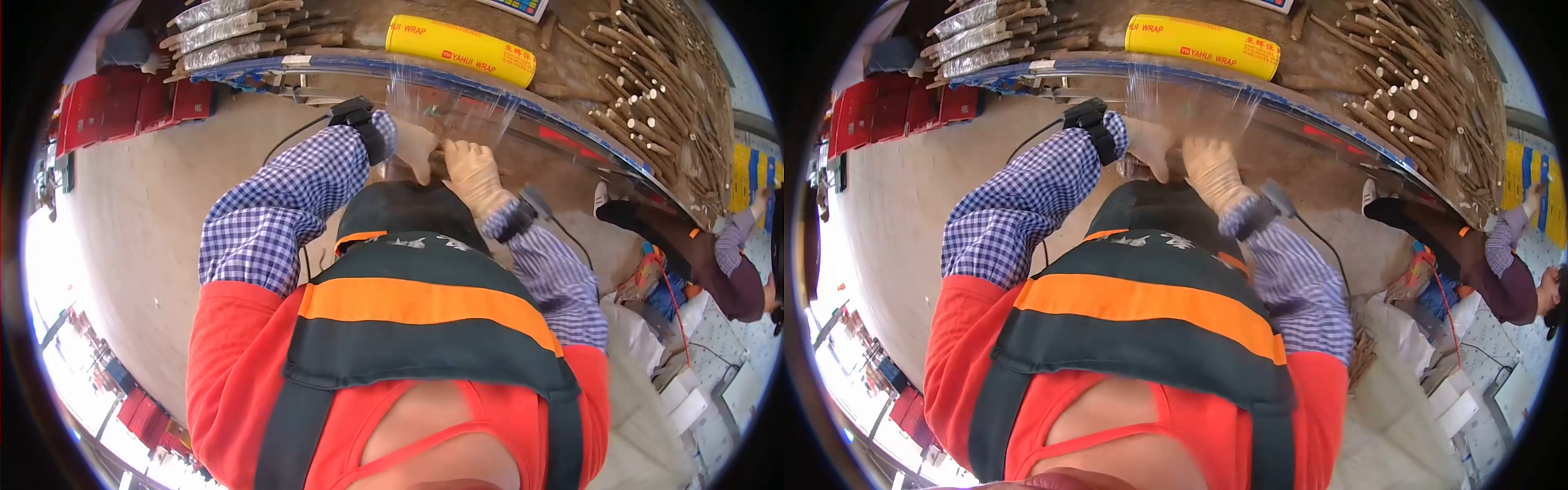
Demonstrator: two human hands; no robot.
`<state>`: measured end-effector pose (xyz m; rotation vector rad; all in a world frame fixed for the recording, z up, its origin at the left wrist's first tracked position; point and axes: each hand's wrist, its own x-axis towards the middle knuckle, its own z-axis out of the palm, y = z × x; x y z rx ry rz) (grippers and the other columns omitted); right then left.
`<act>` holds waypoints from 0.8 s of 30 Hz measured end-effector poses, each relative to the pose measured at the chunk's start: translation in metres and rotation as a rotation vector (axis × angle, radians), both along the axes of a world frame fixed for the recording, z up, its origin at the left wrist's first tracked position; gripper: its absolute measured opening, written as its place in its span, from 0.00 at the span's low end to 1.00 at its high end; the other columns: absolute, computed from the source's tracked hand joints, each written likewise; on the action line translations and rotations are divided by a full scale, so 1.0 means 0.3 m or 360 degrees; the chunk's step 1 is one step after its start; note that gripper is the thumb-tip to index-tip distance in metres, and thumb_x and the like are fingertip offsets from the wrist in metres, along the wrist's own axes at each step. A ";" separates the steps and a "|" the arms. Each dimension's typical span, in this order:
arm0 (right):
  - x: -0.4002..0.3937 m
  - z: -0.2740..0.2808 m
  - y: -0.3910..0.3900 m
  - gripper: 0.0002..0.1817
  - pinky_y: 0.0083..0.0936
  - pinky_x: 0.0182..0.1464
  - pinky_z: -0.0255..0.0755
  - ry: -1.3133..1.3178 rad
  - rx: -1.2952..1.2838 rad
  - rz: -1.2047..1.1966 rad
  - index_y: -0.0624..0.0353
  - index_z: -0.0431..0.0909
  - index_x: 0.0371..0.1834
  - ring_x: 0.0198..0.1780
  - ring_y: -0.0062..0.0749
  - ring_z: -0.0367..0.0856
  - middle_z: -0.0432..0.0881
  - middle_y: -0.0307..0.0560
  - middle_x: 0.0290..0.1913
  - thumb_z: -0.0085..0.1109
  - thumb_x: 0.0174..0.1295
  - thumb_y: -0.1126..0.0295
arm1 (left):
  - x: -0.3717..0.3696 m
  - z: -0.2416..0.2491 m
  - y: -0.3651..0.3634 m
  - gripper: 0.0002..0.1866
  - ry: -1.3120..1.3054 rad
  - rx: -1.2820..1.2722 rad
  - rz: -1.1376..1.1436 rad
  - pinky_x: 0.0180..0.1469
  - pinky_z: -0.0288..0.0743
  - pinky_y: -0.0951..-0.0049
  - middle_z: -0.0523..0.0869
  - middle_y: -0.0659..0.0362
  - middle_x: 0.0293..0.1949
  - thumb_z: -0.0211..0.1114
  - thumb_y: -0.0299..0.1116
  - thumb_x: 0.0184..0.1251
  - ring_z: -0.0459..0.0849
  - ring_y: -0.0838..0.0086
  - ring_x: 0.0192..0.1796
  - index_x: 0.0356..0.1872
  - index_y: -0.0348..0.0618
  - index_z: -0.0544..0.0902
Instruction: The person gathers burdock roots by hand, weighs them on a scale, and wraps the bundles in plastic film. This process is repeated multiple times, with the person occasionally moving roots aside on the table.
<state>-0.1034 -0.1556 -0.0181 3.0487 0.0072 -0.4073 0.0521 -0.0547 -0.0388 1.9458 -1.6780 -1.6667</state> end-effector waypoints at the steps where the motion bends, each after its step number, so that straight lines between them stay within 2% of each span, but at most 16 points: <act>1: 0.013 -0.035 -0.005 0.37 0.40 0.57 0.69 0.0084 0.0194 -0.0113 0.58 0.71 0.56 0.53 0.48 0.79 0.81 0.52 0.47 0.72 0.44 0.51 | -0.012 -0.012 -0.011 0.24 -0.0293 0.0010 -0.0182 0.43 0.79 0.60 0.87 0.49 0.36 0.74 0.43 0.46 0.87 0.58 0.39 0.44 0.40 0.82; 2: 0.035 -0.066 -0.023 0.37 0.39 0.55 0.70 0.0155 0.0391 -0.0213 0.58 0.72 0.54 0.52 0.48 0.79 0.81 0.52 0.46 0.73 0.42 0.51 | -0.055 -0.022 0.001 0.24 -0.0310 0.0004 -0.0158 0.43 0.79 0.60 0.87 0.49 0.36 0.74 0.43 0.46 0.87 0.58 0.39 0.44 0.40 0.82; 4: 0.054 0.005 -0.120 0.35 0.38 0.51 0.75 0.0341 0.0981 -0.0359 0.61 0.74 0.49 0.48 0.48 0.83 0.84 0.57 0.43 0.72 0.40 0.51 | -0.188 0.023 0.038 0.18 -0.1495 -0.0899 0.0086 0.46 0.77 0.63 0.85 0.54 0.36 0.68 0.38 0.52 0.85 0.60 0.41 0.44 0.43 0.80; 5: 0.086 0.091 -0.138 0.33 0.37 0.51 0.76 0.0503 0.0845 -0.0302 0.62 0.76 0.47 0.49 0.47 0.83 0.84 0.57 0.45 0.71 0.41 0.51 | -0.183 0.069 0.027 0.09 -0.1292 -0.0819 0.0169 0.49 0.75 0.67 0.85 0.55 0.39 0.58 0.36 0.62 0.85 0.63 0.45 0.41 0.47 0.79; 6: 0.100 0.146 -0.145 0.31 0.37 0.51 0.77 0.0676 0.0709 -0.0236 0.62 0.79 0.45 0.49 0.47 0.84 0.84 0.57 0.47 0.71 0.42 0.51 | -0.161 0.013 0.027 0.16 -0.1048 -0.0930 0.0282 0.49 0.76 0.65 0.86 0.51 0.41 0.65 0.36 0.57 0.86 0.62 0.45 0.46 0.42 0.80; 7: 0.072 0.099 -0.130 0.34 0.36 0.50 0.76 0.0516 0.0597 -0.0263 0.63 0.74 0.49 0.47 0.46 0.84 0.84 0.56 0.43 0.72 0.43 0.51 | -0.112 0.022 0.008 0.21 -0.0665 -0.0777 0.0222 0.49 0.77 0.65 0.87 0.50 0.41 0.68 0.37 0.52 0.86 0.62 0.46 0.47 0.40 0.80; 8: 0.060 0.064 -0.082 0.32 0.37 0.48 0.76 0.0286 0.0122 -0.0080 0.61 0.74 0.48 0.45 0.45 0.85 0.84 0.55 0.41 0.73 0.44 0.53 | -0.040 0.054 -0.024 0.26 -0.0306 -0.0631 0.0151 0.49 0.78 0.64 0.87 0.48 0.42 0.71 0.38 0.47 0.86 0.62 0.46 0.49 0.38 0.80; 9: 0.075 0.024 -0.063 0.31 0.38 0.47 0.76 0.0080 0.0168 -0.0135 0.59 0.75 0.47 0.45 0.45 0.85 0.84 0.55 0.41 0.74 0.44 0.54 | 0.022 0.074 -0.063 0.33 -0.0004 -0.0148 0.0153 0.50 0.79 0.63 0.87 0.45 0.44 0.75 0.40 0.39 0.87 0.61 0.47 0.50 0.36 0.80; 10: 0.063 -0.019 -0.049 0.29 0.38 0.47 0.76 -0.0096 0.0228 -0.0173 0.58 0.75 0.47 0.44 0.44 0.85 0.84 0.55 0.40 0.75 0.44 0.55 | 0.005 0.084 -0.062 0.33 -0.0002 -0.0163 0.0165 0.50 0.79 0.63 0.87 0.45 0.44 0.75 0.40 0.39 0.87 0.61 0.47 0.50 0.36 0.80; 12: 0.098 -0.044 -0.111 0.34 0.39 0.47 0.76 -0.0223 0.0309 -0.0158 0.58 0.75 0.50 0.43 0.47 0.84 0.83 0.56 0.42 0.75 0.42 0.52 | -0.027 0.106 -0.045 0.26 -0.0658 -0.0125 0.0015 0.45 0.80 0.61 0.87 0.46 0.40 0.74 0.35 0.44 0.87 0.62 0.43 0.49 0.41 0.82; 14: 0.158 0.072 -0.186 0.39 0.39 0.47 0.76 0.0528 0.1195 -0.0194 0.60 0.73 0.56 0.42 0.49 0.82 0.82 0.57 0.43 0.74 0.41 0.51 | -0.112 0.002 -0.011 0.23 -0.1469 -0.1149 0.0269 0.49 0.79 0.60 0.84 0.47 0.41 0.68 0.32 0.50 0.86 0.57 0.46 0.50 0.39 0.81; 16: 0.175 0.117 -0.159 0.40 0.39 0.50 0.75 0.0829 0.0917 -0.0199 0.60 0.73 0.58 0.46 0.51 0.81 0.82 0.56 0.46 0.73 0.42 0.50 | -0.080 0.014 -0.029 0.21 -0.0811 -0.0771 0.0291 0.52 0.76 0.60 0.85 0.49 0.40 0.67 0.33 0.52 0.86 0.60 0.45 0.50 0.39 0.80; 18: 0.095 -0.017 -0.077 0.36 0.38 0.55 0.73 -0.0093 -0.0239 0.0056 0.59 0.76 0.54 0.52 0.50 0.80 0.82 0.55 0.48 0.72 0.42 0.51 | 0.033 -0.050 -0.060 0.19 -0.0553 -0.0578 0.0160 0.51 0.75 0.59 0.85 0.50 0.39 0.65 0.33 0.54 0.86 0.60 0.45 0.49 0.40 0.80; 20: 0.109 -0.084 -0.070 0.35 0.37 0.58 0.71 -0.0027 -0.0171 -0.0143 0.58 0.77 0.53 0.56 0.48 0.79 0.82 0.55 0.49 0.71 0.41 0.50 | 0.021 -0.064 -0.060 0.18 -0.0298 -0.0401 0.0048 0.51 0.75 0.58 0.85 0.51 0.38 0.64 0.33 0.56 0.86 0.60 0.45 0.48 0.41 0.80; 22: 0.151 -0.039 -0.131 0.35 0.38 0.56 0.73 0.0207 0.0785 -0.0398 0.59 0.77 0.53 0.53 0.49 0.81 0.82 0.57 0.49 0.70 0.41 0.51 | -0.057 -0.030 -0.036 0.23 -0.1475 -0.0824 0.0069 0.45 0.77 0.58 0.85 0.53 0.38 0.69 0.41 0.50 0.85 0.60 0.45 0.47 0.43 0.79; 24: 0.223 0.127 -0.207 0.35 0.39 0.51 0.77 0.0886 0.0863 -0.0223 0.60 0.76 0.53 0.48 0.49 0.84 0.84 0.59 0.48 0.69 0.43 0.50 | -0.094 -0.043 -0.009 0.27 -0.1456 -0.1074 0.0338 0.45 0.79 0.59 0.85 0.50 0.37 0.74 0.41 0.44 0.86 0.58 0.45 0.47 0.43 0.80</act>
